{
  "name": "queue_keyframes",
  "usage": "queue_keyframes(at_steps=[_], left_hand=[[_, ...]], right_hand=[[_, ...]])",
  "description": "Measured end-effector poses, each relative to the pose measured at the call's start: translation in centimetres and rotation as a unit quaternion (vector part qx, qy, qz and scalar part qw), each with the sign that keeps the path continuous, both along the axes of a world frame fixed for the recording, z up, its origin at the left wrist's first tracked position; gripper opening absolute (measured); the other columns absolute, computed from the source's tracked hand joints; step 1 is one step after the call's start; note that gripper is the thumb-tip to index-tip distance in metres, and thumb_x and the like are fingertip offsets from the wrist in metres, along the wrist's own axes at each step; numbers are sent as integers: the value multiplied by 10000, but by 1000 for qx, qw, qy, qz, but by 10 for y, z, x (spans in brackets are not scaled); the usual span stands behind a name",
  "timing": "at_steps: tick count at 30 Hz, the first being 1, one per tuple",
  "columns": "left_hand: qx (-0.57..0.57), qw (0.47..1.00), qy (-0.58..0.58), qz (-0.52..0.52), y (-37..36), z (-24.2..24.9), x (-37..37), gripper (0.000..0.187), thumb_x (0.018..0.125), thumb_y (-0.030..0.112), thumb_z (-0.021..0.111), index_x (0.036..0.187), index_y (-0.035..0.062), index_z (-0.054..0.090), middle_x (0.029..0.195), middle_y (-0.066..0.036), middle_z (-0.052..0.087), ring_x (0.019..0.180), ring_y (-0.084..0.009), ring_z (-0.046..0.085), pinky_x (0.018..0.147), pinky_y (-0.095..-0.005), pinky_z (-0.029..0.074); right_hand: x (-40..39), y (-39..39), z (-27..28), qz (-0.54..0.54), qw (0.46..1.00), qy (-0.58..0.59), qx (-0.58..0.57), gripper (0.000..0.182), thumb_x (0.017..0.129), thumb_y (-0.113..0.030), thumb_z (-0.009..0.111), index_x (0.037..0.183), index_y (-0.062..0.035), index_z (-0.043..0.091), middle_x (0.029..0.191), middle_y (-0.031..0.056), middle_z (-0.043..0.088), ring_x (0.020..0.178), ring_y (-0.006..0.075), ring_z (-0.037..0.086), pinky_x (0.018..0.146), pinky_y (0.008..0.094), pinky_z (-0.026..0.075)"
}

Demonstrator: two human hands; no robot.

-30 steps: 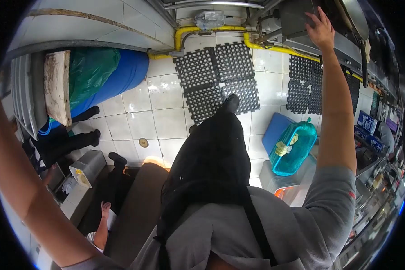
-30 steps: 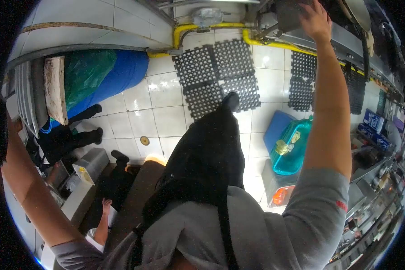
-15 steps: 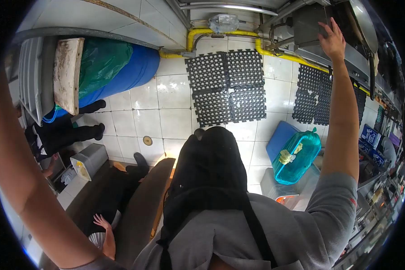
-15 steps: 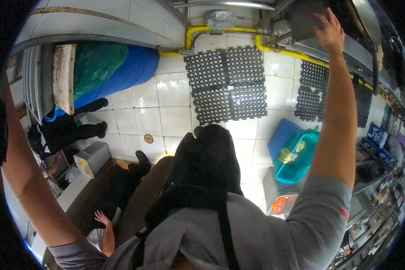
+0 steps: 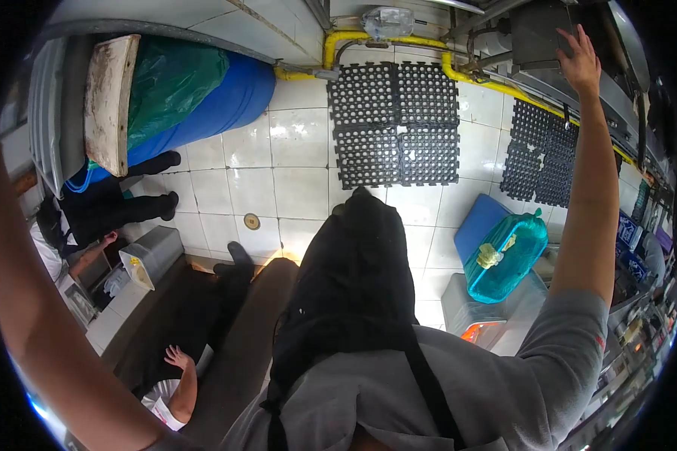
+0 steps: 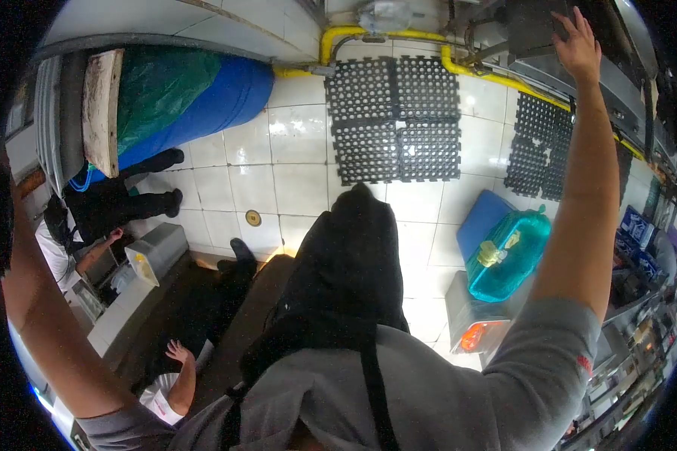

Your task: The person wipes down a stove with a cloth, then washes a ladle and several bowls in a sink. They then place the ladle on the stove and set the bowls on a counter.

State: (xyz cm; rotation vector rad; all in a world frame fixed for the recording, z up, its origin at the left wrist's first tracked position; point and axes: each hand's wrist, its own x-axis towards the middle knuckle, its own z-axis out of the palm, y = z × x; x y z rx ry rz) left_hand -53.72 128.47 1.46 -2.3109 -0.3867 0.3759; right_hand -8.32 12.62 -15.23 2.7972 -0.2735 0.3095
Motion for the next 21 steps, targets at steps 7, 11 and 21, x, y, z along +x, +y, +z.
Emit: queue_keyframes(at_steps=[7,11,21], left_hand=[[4,999,40,-4,14,-4,-15,422,1038,326,230,1231,127,548,1428,-109,465,1348,-321,369,1120,-569,178],[-2,999,52,-13,26,-19,-21,430,1039,323,224,1226,133,561,1426,-105,476,1346,-317,376,1119,-571,179],[72,957,-137,-245,-33,38,323,336,1015,320,333,1153,147,587,1365,-100,530,1167,-315,542,998,-563,370]], right_hand=[[2,3,3,8,999,-4,33,541,848,-341,648,1357,-424,485,1573,-13,279,1432,242,295,1118,544,275],[-1,-1,3,21,998,-21,50,521,840,-336,652,1337,-407,511,1571,-6,282,1427,245,302,1110,547,288],[-4,38,42,-84,991,48,95,520,804,-274,691,1304,-289,549,1580,46,240,1443,272,247,1136,539,240]])
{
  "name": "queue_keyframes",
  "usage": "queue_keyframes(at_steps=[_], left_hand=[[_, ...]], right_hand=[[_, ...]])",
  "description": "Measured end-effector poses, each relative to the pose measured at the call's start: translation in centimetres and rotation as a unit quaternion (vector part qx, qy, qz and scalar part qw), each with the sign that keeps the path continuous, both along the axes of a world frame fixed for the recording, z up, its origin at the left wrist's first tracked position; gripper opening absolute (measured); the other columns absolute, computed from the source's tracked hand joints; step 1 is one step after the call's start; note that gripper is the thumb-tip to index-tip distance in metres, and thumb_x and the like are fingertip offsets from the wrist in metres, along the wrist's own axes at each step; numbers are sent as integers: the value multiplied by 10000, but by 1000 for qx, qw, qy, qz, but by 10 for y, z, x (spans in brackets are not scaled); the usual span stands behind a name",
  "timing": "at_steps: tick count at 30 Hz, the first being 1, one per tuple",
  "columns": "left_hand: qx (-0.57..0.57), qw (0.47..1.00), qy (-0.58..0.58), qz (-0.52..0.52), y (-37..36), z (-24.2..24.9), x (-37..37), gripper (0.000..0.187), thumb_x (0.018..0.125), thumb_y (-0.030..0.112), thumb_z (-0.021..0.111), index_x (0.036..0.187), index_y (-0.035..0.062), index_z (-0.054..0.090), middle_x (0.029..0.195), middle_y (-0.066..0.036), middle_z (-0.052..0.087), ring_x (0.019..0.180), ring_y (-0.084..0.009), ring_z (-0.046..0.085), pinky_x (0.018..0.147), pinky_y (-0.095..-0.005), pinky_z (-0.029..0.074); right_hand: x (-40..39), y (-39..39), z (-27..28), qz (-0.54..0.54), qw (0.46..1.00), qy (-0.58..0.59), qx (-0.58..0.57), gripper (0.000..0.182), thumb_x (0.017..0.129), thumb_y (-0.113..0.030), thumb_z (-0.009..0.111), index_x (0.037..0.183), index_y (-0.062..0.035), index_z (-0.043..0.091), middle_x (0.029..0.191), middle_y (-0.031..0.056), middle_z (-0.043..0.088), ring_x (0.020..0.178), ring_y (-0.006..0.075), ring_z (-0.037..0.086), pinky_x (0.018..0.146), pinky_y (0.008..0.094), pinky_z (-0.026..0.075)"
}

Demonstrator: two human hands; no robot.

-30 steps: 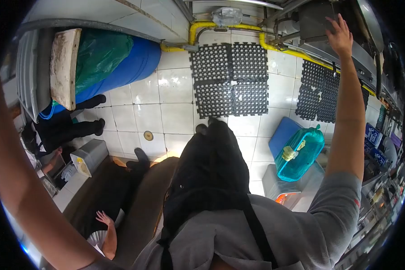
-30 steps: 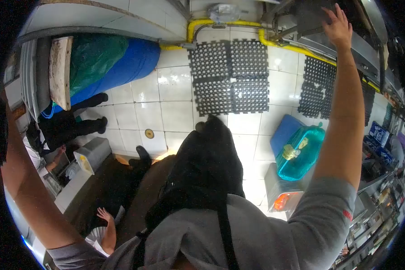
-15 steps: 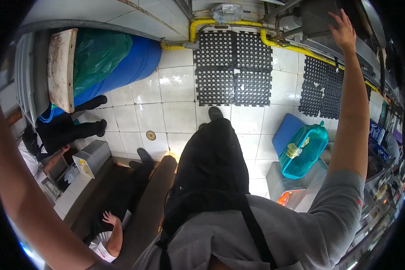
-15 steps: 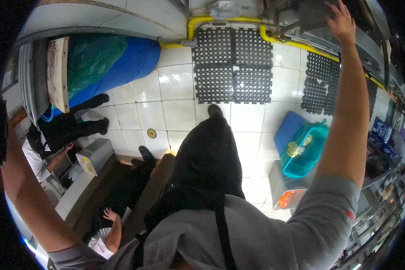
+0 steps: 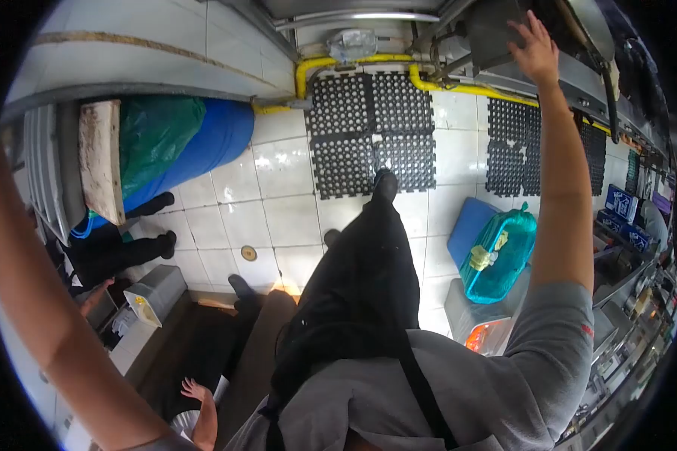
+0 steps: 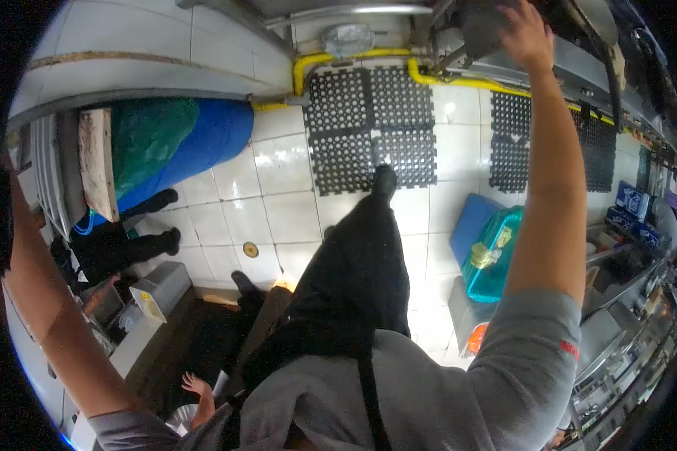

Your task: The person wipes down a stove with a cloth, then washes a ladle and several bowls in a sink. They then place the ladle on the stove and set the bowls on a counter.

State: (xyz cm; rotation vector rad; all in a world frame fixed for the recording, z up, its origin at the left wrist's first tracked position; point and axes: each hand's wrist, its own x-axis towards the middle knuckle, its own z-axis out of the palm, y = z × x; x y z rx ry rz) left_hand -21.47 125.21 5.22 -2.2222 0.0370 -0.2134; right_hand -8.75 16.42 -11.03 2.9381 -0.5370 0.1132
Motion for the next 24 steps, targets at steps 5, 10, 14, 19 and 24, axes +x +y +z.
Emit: queue_keyframes(at_steps=[5,10,14,19,24], left_hand=[[39,960,-248,-121,-353,230,502,322,993,357,408,1122,158,626,1315,-101,572,1053,-321,613,904,-521,477],[-141,788,-410,-437,-462,202,417,332,867,348,655,1161,197,690,1272,-298,511,1133,-477,493,930,-505,443],[-307,803,-345,-377,-547,140,330,472,853,217,693,1307,132,595,1428,-431,239,1371,-585,173,1114,-580,252],[-637,739,69,-208,-519,-38,224,523,852,7,632,1350,0,473,1253,-248,559,1170,-340,568,984,-405,469],[-898,414,109,97,-594,-67,254,300,908,22,594,1192,-56,537,932,-133,668,806,-186,666,692,-294,570]], right_hand=[[0,-18,-6,54,998,-38,-12,505,820,-415,662,1301,-295,568,1587,29,226,1446,266,245,1126,577,242],[1,-17,13,45,997,-21,58,511,799,-388,675,1280,-240,584,1597,91,181,1462,296,183,1143,581,188],[6,-15,31,53,992,-32,107,488,775,-324,689,1247,-231,606,1594,102,181,1454,316,192,1141,583,185],[13,-12,49,39,992,-20,122,451,748,-244,697,1191,-201,625,1578,113,210,1443,326,210,1132,588,204],[23,-15,44,54,990,-40,122,430,701,-203,701,1127,-205,647,1557,147,255,1420,371,253,1119,606,206]])
